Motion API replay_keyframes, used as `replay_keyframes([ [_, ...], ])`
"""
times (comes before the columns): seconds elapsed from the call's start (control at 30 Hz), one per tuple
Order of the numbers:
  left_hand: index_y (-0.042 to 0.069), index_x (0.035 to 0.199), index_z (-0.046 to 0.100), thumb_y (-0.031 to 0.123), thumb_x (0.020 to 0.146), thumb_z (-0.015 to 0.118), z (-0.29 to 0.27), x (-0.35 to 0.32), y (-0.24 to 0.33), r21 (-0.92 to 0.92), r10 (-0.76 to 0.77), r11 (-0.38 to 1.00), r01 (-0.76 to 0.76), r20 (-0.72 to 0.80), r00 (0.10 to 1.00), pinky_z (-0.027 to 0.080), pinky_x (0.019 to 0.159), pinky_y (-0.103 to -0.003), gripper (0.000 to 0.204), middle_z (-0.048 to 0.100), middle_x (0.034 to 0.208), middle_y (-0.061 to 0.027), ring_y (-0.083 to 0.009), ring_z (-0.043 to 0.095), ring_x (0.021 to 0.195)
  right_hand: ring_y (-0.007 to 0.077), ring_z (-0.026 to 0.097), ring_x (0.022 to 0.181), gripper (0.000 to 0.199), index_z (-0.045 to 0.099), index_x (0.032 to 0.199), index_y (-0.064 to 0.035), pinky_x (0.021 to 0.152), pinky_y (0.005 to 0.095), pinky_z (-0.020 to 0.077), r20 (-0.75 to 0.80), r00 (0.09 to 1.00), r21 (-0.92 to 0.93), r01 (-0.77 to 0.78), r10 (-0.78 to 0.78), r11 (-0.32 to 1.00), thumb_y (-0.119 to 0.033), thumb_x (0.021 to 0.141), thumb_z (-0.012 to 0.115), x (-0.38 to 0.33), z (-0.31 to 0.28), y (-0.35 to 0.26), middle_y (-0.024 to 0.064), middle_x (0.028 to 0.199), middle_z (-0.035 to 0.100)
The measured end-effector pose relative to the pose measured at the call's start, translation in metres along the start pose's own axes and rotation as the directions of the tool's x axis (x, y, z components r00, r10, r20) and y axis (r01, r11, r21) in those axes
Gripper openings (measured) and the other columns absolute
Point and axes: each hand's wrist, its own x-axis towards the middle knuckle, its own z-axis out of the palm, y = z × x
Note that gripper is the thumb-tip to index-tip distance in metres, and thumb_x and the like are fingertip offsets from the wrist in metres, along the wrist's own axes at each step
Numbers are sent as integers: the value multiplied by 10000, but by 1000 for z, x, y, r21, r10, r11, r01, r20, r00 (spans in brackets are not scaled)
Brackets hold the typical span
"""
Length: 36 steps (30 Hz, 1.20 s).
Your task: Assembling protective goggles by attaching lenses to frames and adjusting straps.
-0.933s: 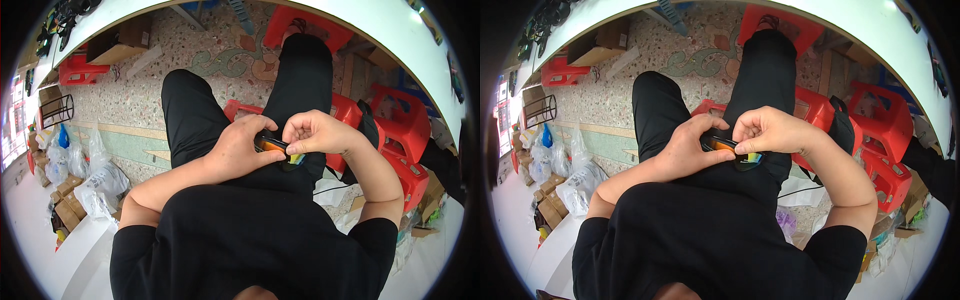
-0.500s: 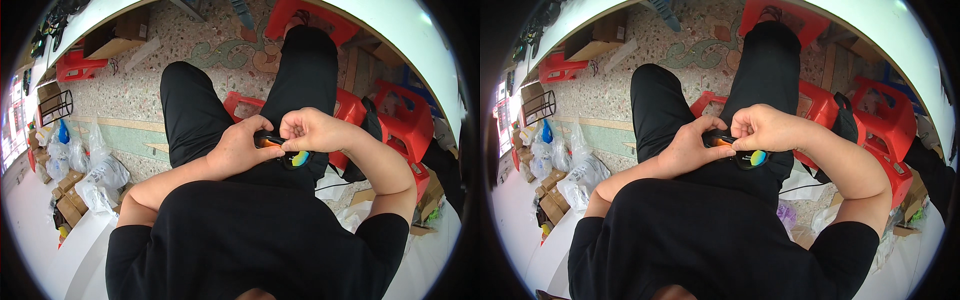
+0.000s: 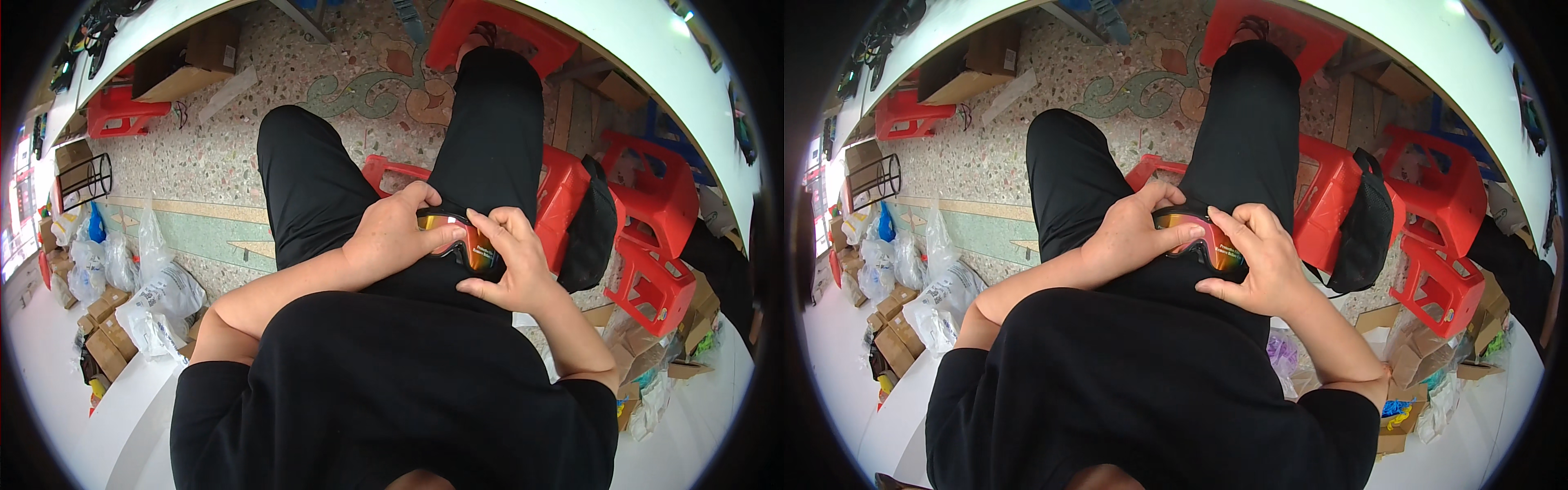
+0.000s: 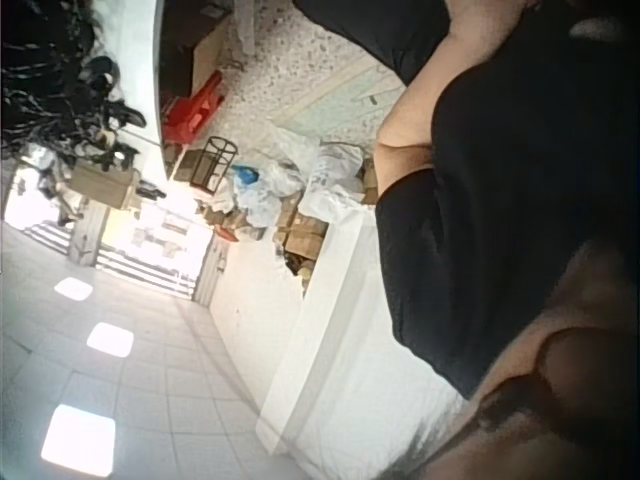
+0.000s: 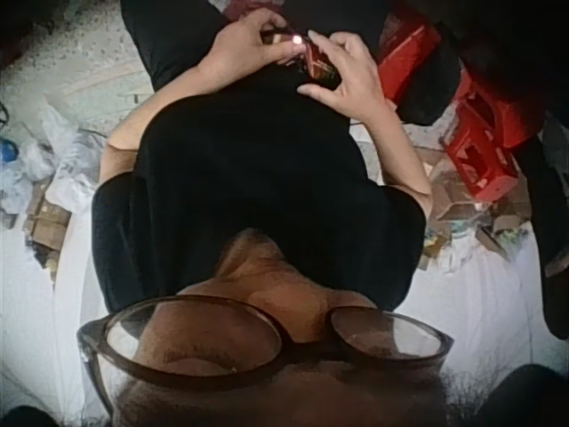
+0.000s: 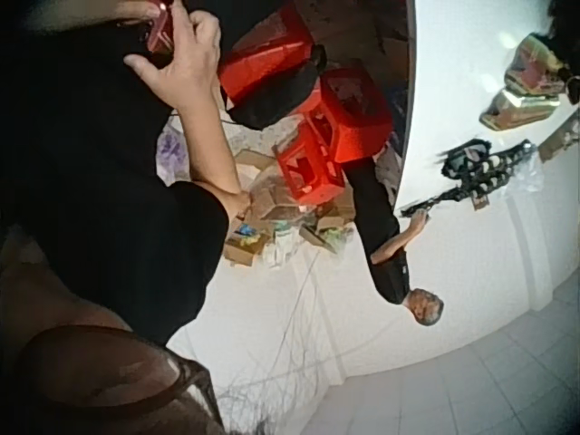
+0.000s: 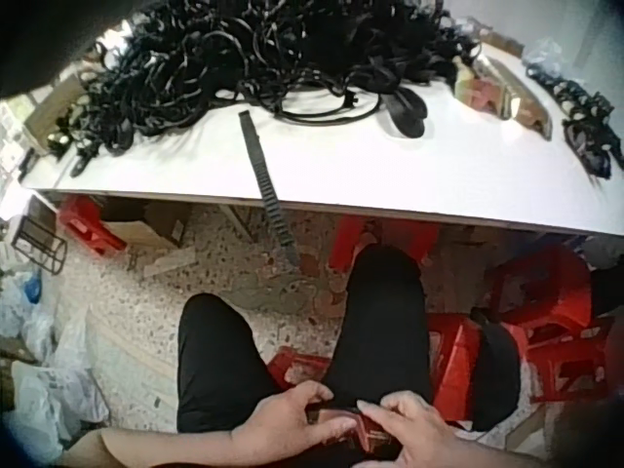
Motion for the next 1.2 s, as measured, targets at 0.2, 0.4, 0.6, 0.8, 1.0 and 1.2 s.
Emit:
replay_keyframes([
  [0.2, -27, 1093, 617, 454, 831, 749, 0, 2, 1, 72, 45, 997, -42, -32, 998, 540, 814, -392, 563, 685, 1008, -204, -331, 686, 930, 312, 578, 910, 744, 570, 1269, 8, 779, 393, 499, -82, 996, -93, 13, -21, 996, -383, 692, 830, -5, 19, 11, 147, 1006, 540],
  [0.4, -29, 1086, 618, 419, 793, 788, -8, -9, -2, 109, 428, 902, -419, -91, 899, 509, 873, -423, 561, 656, 1071, -204, -357, 642, 1014, 275, 574, 753, 561, 615, 1147, 25, 665, 352, 496, -276, 960, 3, 42, -40, 999, -211, 657, 753, -1, 26, 14, 139, 895, 568],
  [0.6, 34, 1132, 572, 475, 664, 851, -22, -14, -5, 288, 615, 772, -567, -108, 781, 455, 909, -427, 701, 610, 1066, -121, -312, 601, 983, 266, 566, 761, 581, 623, 1134, 27, 679, 342, 487, -345, 936, 22, 78, -65, 997, -234, 628, 741, -3, 29, 12, 138, 892, 567],
  [0.8, 60, 1088, 597, 455, 661, 854, -19, -8, -5, 337, 707, 683, -648, -83, 702, 469, 888, -428, 636, 581, 1026, -103, -303, 597, 976, 264, 564, 762, 597, 623, 1139, 19, 673, 347, 484, -371, 923, -5, 108, -102, 994, -241, 616, 743, -1, 30, 14, 136, 881, 560],
  [1.0, 65, 1102, 595, 412, 655, 871, -22, -5, -7, 176, 699, 713, -679, -100, 708, 466, 888, -428, 629, 586, 1050, -103, -298, 592, 997, 261, 558, 719, 655, 617, 1154, 23, 625, 343, 481, -439, 854, -149, 236, -278, 960, -283, 595, 768, 3, 31, 19, 133, 873, 558],
  [1.2, 62, 1345, 431, 350, 584, 924, -24, -8, -1, 83, 706, 702, -708, -212, 676, 440, 881, -404, 951, 614, 1082, -78, -275, 593, 983, 252, 534, 788, 678, 587, 1174, 63, 683, 345, 456, -465, 792, -323, 266, -397, 908, -397, 699, 737, -3, 32, 26, 140, 929, 546],
])
